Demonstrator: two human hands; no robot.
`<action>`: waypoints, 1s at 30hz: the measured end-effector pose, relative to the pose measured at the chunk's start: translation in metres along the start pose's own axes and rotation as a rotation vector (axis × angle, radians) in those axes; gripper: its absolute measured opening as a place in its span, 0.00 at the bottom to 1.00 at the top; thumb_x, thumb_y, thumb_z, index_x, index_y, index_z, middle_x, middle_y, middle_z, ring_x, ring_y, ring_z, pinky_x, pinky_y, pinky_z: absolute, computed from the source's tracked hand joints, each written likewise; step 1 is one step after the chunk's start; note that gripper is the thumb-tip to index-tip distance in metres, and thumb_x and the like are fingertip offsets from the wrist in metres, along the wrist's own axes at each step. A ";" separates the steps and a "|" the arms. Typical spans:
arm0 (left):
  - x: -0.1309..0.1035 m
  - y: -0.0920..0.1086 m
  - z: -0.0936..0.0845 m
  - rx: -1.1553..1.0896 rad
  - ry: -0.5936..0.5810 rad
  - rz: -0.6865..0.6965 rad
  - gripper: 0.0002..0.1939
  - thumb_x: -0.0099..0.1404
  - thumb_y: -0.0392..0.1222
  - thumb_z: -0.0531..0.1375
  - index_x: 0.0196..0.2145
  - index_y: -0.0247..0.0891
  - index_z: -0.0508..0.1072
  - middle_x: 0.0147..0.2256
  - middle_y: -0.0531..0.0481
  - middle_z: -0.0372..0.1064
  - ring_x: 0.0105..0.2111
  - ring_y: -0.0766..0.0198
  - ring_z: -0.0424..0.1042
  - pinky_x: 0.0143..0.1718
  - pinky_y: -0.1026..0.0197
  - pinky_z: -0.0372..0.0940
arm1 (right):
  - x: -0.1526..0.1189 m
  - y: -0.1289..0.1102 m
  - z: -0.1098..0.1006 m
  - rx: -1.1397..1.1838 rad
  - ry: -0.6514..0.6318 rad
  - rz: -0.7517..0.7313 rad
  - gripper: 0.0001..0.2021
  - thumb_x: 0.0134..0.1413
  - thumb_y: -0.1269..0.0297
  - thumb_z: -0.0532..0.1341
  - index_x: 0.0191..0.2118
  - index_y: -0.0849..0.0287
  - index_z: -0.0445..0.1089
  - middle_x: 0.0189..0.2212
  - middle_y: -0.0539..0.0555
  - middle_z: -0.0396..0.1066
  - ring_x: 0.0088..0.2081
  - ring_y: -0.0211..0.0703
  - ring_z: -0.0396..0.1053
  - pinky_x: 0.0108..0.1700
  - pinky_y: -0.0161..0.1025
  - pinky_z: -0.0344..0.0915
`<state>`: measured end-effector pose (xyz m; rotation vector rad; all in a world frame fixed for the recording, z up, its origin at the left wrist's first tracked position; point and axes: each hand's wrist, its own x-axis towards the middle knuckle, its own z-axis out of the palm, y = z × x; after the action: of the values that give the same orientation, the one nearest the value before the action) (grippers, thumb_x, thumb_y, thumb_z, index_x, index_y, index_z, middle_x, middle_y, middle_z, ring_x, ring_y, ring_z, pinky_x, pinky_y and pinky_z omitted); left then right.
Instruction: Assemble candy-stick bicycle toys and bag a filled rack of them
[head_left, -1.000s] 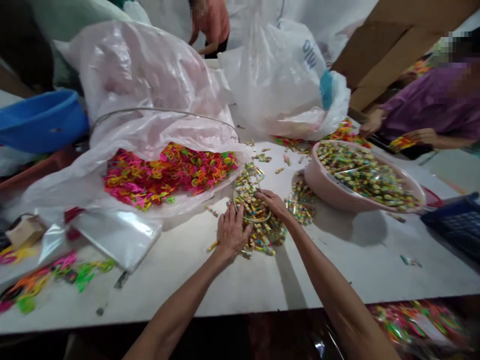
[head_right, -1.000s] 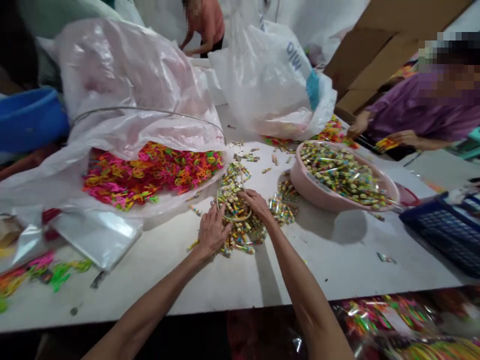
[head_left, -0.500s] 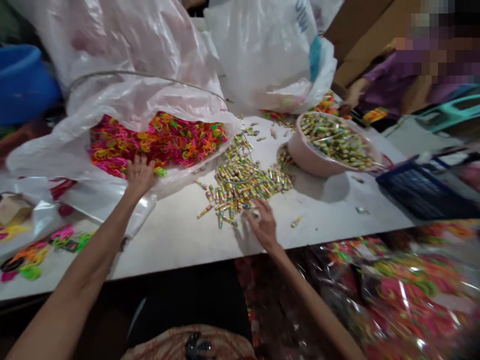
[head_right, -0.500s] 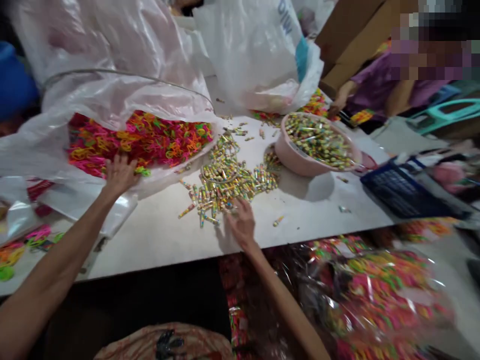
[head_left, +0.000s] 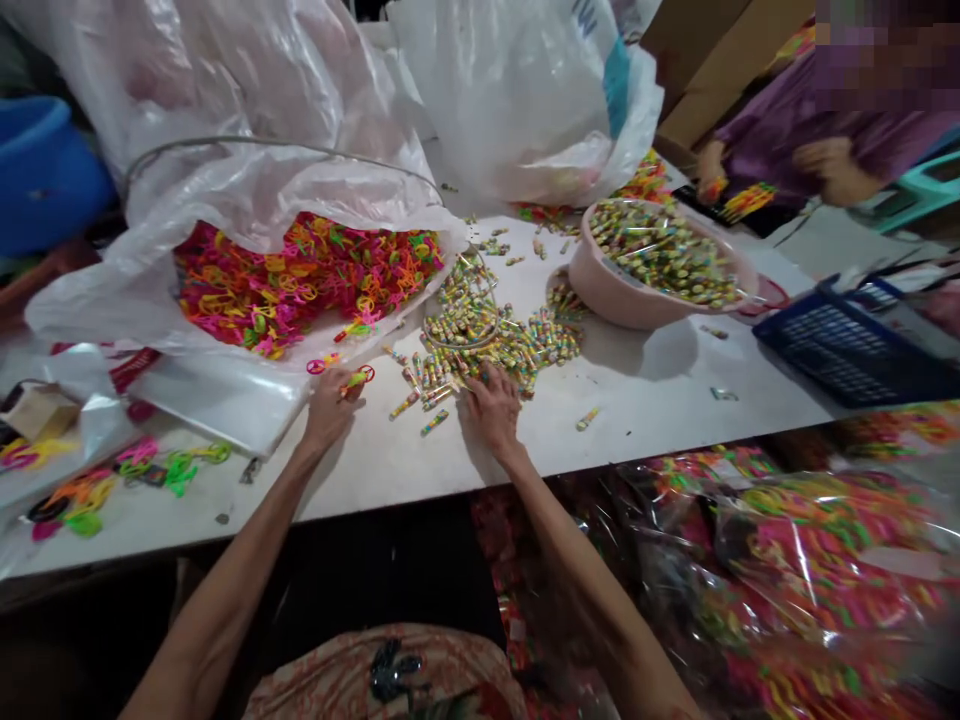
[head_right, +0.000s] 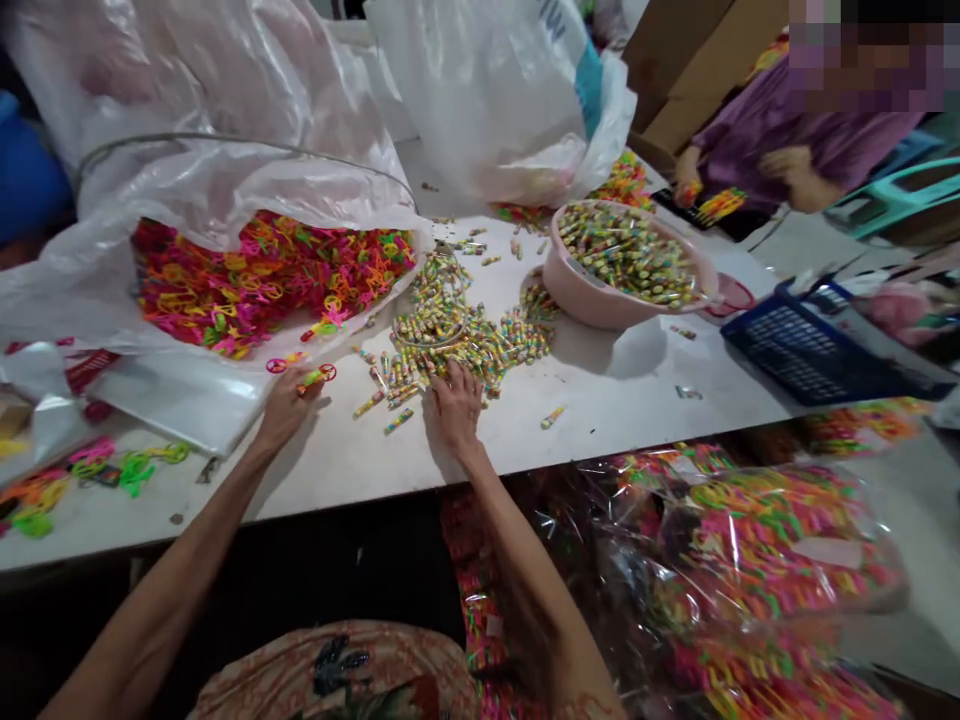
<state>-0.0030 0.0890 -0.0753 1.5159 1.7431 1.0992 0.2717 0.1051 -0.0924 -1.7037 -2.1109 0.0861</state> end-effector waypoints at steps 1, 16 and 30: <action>-0.006 0.001 0.001 -0.121 0.010 -0.073 0.12 0.56 0.49 0.58 0.27 0.37 0.74 0.30 0.46 0.71 0.32 0.60 0.69 0.34 0.57 0.66 | -0.002 -0.002 -0.003 0.018 0.022 0.014 0.14 0.62 0.61 0.52 0.46 0.52 0.74 0.53 0.59 0.67 0.57 0.56 0.58 0.57 0.53 0.54; -0.072 0.032 -0.001 -0.783 -0.168 -0.567 0.18 0.46 0.46 0.69 0.31 0.32 0.73 0.29 0.45 0.75 0.27 0.64 0.74 0.22 0.66 0.66 | -0.034 -0.043 -0.029 0.409 -0.323 0.235 0.22 0.50 0.68 0.58 0.52 0.53 0.69 0.32 0.53 0.74 0.37 0.48 0.70 0.44 0.46 0.65; -0.097 0.044 0.021 -0.943 -0.363 -0.717 0.19 0.38 0.43 0.73 0.28 0.31 0.76 0.25 0.48 0.74 0.23 0.68 0.70 0.17 0.70 0.59 | -0.051 -0.076 -0.014 1.680 -0.564 0.680 0.15 0.27 0.62 0.75 0.23 0.61 0.71 0.18 0.45 0.70 0.21 0.31 0.65 0.24 0.30 0.62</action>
<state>0.0551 -0.0004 -0.0562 0.4086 1.0801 0.9457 0.2151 0.0357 -0.0705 -1.0729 -0.7509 1.9859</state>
